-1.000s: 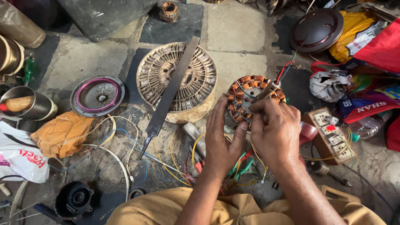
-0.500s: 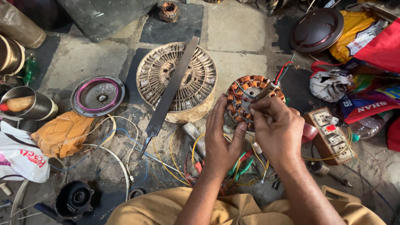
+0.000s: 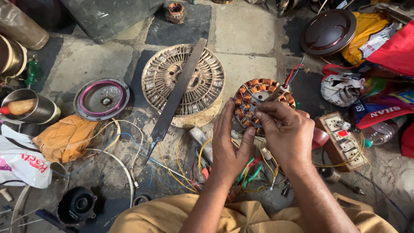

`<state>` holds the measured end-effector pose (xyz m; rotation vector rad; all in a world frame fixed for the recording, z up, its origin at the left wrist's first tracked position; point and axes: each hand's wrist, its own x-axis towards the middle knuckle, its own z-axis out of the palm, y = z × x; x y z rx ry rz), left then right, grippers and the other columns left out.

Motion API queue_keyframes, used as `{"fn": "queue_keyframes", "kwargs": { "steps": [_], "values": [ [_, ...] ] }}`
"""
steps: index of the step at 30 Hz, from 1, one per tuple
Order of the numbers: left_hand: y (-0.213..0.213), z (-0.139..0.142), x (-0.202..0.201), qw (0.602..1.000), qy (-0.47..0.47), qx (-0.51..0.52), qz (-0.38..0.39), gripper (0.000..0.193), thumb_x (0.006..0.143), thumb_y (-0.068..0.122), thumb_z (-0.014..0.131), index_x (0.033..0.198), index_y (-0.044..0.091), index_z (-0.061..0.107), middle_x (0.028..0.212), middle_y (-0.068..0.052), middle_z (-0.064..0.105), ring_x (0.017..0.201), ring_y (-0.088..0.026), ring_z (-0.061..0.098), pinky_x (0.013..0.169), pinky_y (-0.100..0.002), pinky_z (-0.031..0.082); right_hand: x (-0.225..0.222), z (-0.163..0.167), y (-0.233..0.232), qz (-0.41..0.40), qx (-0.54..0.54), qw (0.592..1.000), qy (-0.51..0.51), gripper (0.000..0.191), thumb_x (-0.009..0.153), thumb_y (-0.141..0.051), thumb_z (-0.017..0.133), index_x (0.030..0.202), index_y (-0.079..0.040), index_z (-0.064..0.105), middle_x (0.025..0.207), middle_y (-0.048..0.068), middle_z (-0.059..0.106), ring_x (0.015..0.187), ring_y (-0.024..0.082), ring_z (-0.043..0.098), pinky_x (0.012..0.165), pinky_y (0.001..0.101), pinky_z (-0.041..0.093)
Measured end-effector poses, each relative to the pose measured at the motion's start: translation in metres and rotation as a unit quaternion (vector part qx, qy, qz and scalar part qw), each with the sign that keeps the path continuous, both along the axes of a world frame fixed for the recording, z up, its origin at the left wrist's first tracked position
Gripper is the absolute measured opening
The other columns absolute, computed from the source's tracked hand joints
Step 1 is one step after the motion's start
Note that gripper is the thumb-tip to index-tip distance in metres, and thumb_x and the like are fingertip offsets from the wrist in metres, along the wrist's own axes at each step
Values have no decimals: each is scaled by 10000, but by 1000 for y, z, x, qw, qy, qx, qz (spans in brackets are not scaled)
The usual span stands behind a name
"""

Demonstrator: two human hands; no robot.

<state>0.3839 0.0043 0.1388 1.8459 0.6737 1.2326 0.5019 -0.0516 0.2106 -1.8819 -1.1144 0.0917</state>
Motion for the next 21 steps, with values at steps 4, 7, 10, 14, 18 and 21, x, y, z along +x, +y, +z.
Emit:
{"fn": "queue_keyframes", "kwargs": {
  "steps": [4,7,10,14,18,21],
  "values": [
    [0,0,-1,1000,1,5,0,689,1013,259,672,1565,-32,379,1595,-274,468,1502,-425,470,1250,-487,379,-1,0,0,-10,-3,1000,5,107,890,-73,774,992,-41,765,903,69,792,764,115,754,708,262,589],
    [1,1,-1,1000,2,6,0,685,1012,258,673,1563,-29,385,1597,-272,469,1506,-424,469,1252,-487,379,-3,0,1,-25,-11,1000,5,104,887,-75,780,983,-38,763,871,64,787,712,119,739,667,271,572],
    [1,2,-1,1000,3,2,1,693,1015,271,674,1570,-26,385,1608,-268,465,1516,-420,466,1259,-485,381,-4,1,2,-35,-18,999,-7,107,886,-78,791,982,-39,767,851,69,782,683,123,727,654,275,562],
    [-1,5,-4,999,-19,17,24,610,1005,230,702,1500,-8,437,1525,-245,514,1439,-402,517,1205,-471,417,-4,1,1,-19,1,1000,6,105,894,-76,776,989,-38,755,878,65,787,762,101,758,690,253,585],
    [6,11,-13,994,8,97,58,385,980,135,737,1321,83,566,1308,-134,623,1254,-331,623,1082,-432,495,-3,0,0,-23,-14,1000,15,103,893,-78,772,988,-41,760,866,75,790,750,117,762,685,265,584],
    [16,18,-22,980,75,167,72,348,906,59,740,1234,129,646,1209,-76,655,1173,-317,634,1011,-440,494,-1,-1,1,-8,-6,1000,-8,103,898,-74,772,993,-40,760,890,80,791,779,124,769,711,271,588]
  ]
}}
